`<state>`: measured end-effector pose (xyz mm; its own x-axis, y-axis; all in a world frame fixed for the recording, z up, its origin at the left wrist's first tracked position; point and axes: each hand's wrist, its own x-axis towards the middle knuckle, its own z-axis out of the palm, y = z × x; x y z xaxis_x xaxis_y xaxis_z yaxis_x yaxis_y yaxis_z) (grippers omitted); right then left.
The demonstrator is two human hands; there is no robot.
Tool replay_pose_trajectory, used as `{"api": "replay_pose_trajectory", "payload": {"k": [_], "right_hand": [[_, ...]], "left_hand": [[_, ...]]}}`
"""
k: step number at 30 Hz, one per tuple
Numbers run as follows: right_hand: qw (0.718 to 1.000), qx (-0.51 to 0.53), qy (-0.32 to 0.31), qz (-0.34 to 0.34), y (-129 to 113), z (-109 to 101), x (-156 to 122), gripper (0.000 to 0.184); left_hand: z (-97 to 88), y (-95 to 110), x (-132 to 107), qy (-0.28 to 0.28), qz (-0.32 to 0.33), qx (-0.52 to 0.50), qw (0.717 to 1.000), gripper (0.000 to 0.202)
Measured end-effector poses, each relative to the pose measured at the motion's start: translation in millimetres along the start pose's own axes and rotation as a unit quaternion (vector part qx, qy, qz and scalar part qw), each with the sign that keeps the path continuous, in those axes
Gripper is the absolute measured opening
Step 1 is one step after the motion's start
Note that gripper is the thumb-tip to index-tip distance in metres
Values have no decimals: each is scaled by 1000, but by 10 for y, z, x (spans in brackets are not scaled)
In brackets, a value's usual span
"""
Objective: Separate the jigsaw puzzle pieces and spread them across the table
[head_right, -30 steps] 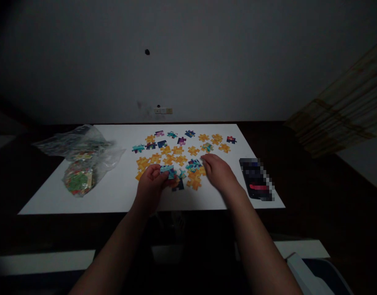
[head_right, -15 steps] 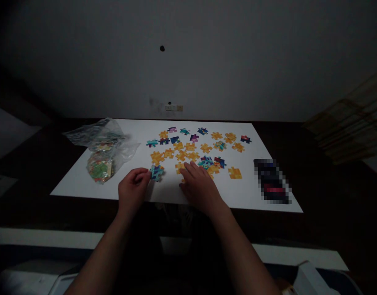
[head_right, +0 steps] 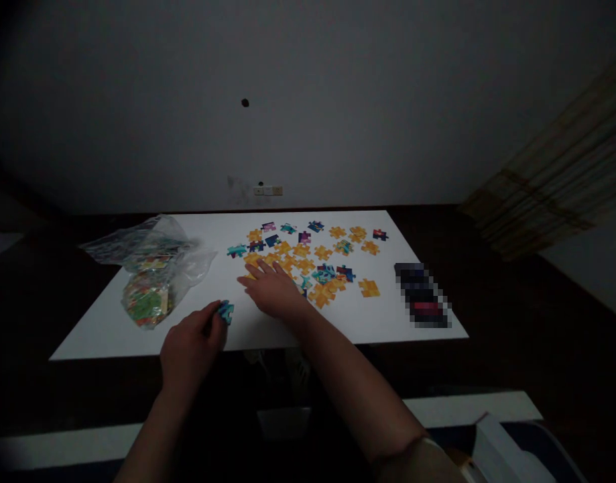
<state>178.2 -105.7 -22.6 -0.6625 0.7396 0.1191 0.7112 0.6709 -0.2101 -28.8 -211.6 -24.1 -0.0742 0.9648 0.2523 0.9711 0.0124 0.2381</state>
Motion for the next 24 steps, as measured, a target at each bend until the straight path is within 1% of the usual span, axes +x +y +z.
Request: {"api": "replay_pose_trajectory", "payload": {"k": [1, 3, 5, 6, 7, 9, 10, 11, 13, 15, 17, 19, 21, 22, 24], "right_hand": [[1000, -5, 1, 4, 38, -31, -13, 45], [1000, -9, 14, 4, 80, -83, -155, 44], [999, -3, 44, 15, 67, -97, -434, 49], [998, -1, 56, 30, 44, -85, -603, 54], [996, -2, 68, 63, 11, -61, -777, 57], [985, -3, 86, 152, -69, 6, -1091, 61], [980, 1, 89, 180, -110, 40, -1215, 62], [978, 5, 88, 190, -147, 65, -1312, 64], [980, 21, 83, 177, -189, 75, -1429, 65], [985, 43, 83, 147, -155, 33, -1475, 63], [983, 55, 104, 141, -19, -34, -1485, 53], [975, 46, 136, 171, 206, -93, -1484, 45], [965, 25, 149, 214, 466, -131, -1474, 47], [963, 16, 143, 227, 589, -144, -1465, 50], [966, 8, 121, 229, 787, -172, -1433, 55]], "left_hand": [[-5, 28, 22, -11, 10, 19, 1000, 45], [-12, 67, 60, -7, 12, 51, 999, 48], [7, 69, 74, 12, 15, 65, 998, 56], [34, 59, 70, 12, 29, 67, 997, 60], [73, 46, 60, 0, 53, 67, 996, 63], [177, 41, 34, -49, 118, 66, 990, 64], [231, 59, 24, -72, 140, 69, 985, 64], [278, 93, 18, -86, 149, 75, 982, 65], [337, 209, 20, -92, 139, 89, 982, 69], [340, 355, 37, -85, 112, 101, 985, 74], [305, 481, 55, -88, 80, 106, 987, 75], [261, 561, 59, -96, 51, 107, 988, 75], [236, 607, 40, -94, 32, 107, 989, 75], [234, 629, 22, -85, 28, 106, 990, 76], [251, 697, -26, -57, 32, 95, 993, 74]]}}
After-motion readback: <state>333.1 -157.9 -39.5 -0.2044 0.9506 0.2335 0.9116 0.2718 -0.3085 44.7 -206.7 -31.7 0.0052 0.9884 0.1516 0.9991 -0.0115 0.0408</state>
